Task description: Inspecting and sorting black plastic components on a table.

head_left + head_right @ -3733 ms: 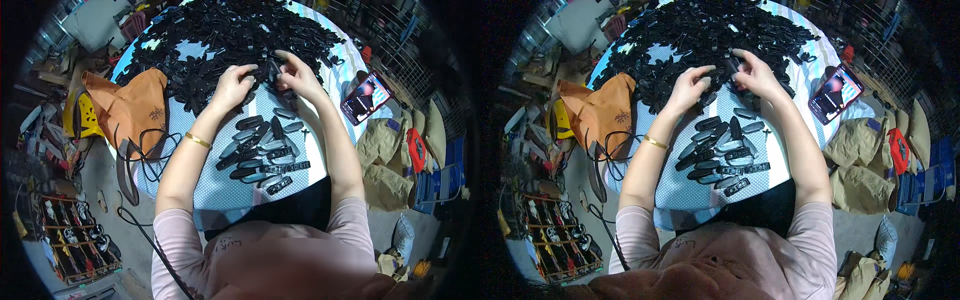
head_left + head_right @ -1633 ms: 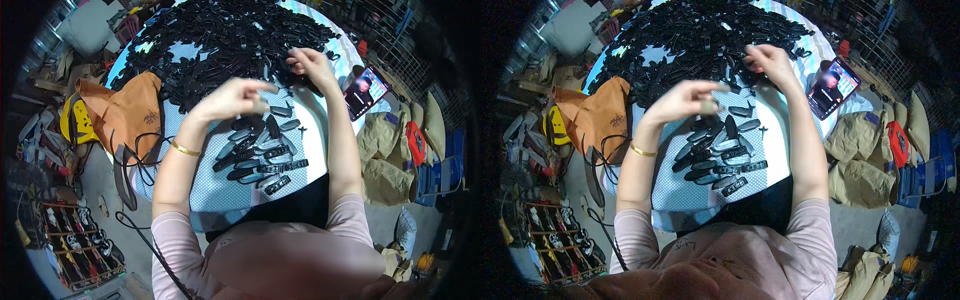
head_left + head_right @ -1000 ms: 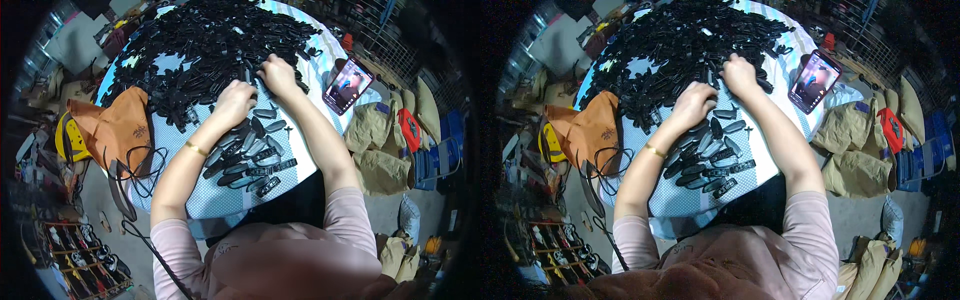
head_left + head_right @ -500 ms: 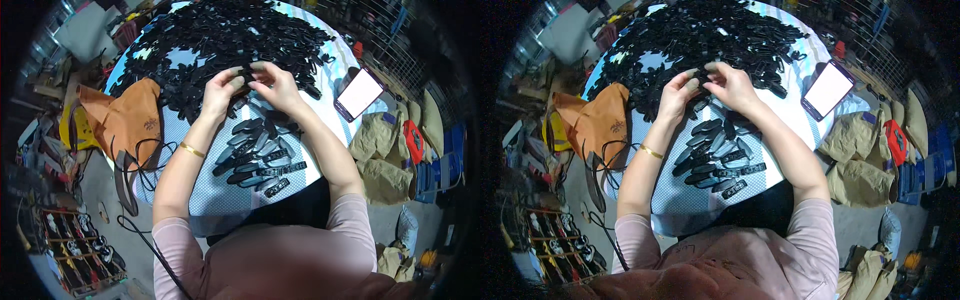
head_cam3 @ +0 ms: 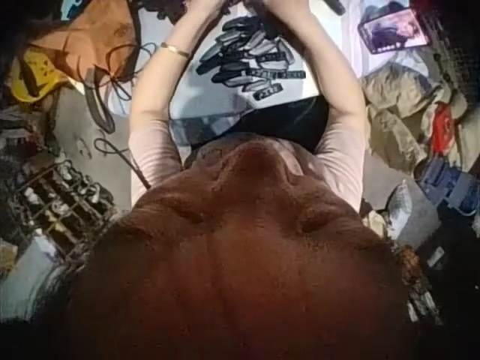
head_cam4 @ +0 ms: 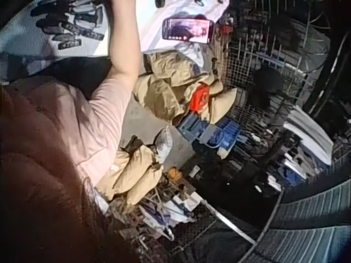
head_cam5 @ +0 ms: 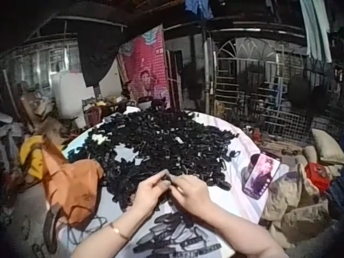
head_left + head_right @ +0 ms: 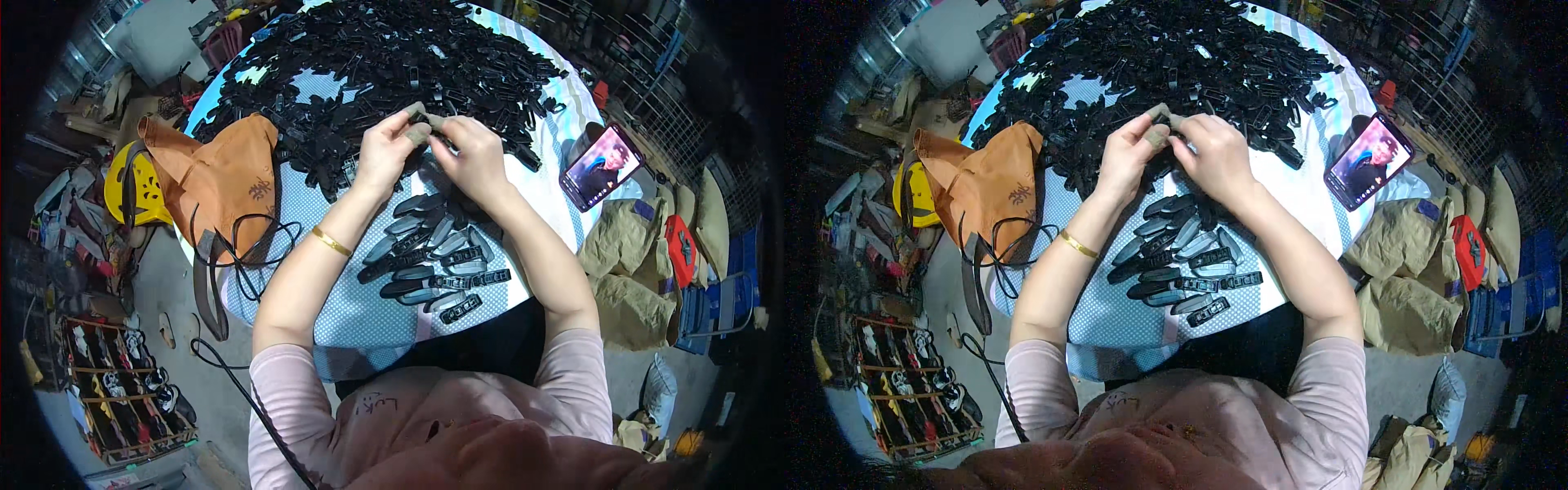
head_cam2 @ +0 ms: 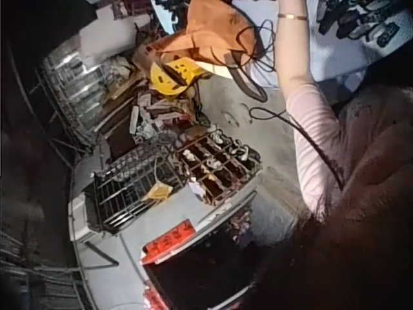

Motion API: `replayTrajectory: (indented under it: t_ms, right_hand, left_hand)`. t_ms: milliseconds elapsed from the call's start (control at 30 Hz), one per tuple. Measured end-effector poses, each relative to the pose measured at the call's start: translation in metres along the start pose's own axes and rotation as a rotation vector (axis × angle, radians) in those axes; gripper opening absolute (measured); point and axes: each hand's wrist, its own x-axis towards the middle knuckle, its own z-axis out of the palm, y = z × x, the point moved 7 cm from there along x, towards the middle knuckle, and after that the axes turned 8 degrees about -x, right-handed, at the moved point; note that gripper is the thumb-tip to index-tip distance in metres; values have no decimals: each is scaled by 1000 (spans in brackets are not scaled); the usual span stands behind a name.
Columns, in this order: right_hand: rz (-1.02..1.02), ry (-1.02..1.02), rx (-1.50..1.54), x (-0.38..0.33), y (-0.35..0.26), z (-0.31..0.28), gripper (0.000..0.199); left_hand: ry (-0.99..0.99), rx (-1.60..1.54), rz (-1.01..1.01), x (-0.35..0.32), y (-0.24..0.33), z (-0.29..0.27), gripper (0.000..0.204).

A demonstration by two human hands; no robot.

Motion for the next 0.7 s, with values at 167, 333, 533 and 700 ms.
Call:
replayTrajectory:
  t_ms: [167, 333, 533, 700]
  right_hand:
    - [68, -99, 18, -1, -2, 10, 21]
    - [499, -447, 490, -15, 30, 38, 24]
    - [398, -530, 363, -11, 20, 37, 27]
    - [667, -581, 712, -12, 80, 17, 33]
  left_hand:
    - [46, 1, -6, 0, 8, -5, 28]
    - [-117, 103, 25, -1, 26, 6, 25]
    - [-174, 131, 22, -3, 34, 7, 23]
    - [-455, 434, -163, -16, 31, 32, 34]
